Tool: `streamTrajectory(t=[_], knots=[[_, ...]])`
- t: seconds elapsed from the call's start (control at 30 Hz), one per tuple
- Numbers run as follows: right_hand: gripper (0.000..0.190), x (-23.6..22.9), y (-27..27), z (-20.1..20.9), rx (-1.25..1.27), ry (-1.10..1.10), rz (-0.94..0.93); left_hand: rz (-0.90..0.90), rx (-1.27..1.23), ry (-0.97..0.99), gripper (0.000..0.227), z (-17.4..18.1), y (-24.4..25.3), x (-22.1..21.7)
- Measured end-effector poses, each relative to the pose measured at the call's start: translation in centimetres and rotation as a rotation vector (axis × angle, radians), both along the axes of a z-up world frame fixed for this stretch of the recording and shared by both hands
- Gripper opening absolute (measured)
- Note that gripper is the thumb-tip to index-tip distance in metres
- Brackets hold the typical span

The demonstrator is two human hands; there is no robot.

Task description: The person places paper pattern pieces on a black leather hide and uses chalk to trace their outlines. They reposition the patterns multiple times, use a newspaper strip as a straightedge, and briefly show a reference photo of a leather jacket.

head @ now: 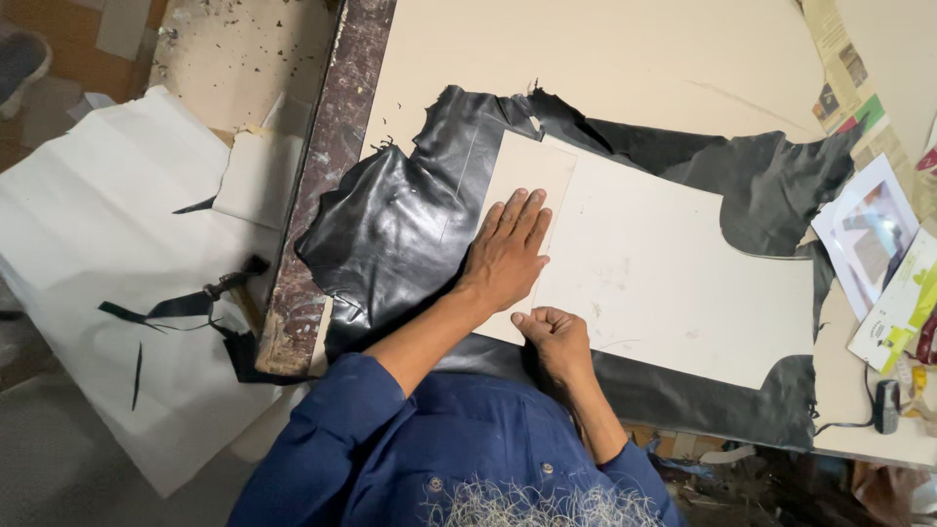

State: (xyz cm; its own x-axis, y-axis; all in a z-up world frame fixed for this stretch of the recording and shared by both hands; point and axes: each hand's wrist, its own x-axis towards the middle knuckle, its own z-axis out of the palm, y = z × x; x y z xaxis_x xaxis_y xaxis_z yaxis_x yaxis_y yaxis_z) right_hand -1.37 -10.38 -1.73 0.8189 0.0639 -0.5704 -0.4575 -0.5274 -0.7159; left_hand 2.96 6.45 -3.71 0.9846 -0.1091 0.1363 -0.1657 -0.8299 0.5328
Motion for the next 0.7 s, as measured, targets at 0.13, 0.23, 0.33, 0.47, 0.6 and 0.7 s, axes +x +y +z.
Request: streamTrajectory(t=[0.13,0.23,0.33,0.47,0.6,0.7], knots=[[0.027,0.0,0.5,0.0,0.043,0.054,-0.047,0.001,0.054,0.024,0.074,-1.0,0.0,0.3],[0.026,0.1,0.7,-0.1,-0.019,0.027,-0.016,-0.008,0.080,-0.002,0.073,-1.3,0.3,0.4],[0.026,0.1,0.7,-0.2,0.026,0.028,-0.050,-0.002,0.095,-0.006,0.074,-1.3,0.3,0.6],[0.028,0.1,0.7,-0.3,0.027,0.022,-0.061,0.003,0.112,0.009,0.074,-1.2,0.3,0.7],[0.029,0.1,0.5,-0.4,0.006,0.022,-0.051,-0.003,0.117,0.016,0.074,-1.2,0.3,0.7],[0.029,0.0,0.4,-0.5,-0.003,0.008,-0.029,-0.015,0.101,0.029,0.074,-1.1,0.2,0.8]])
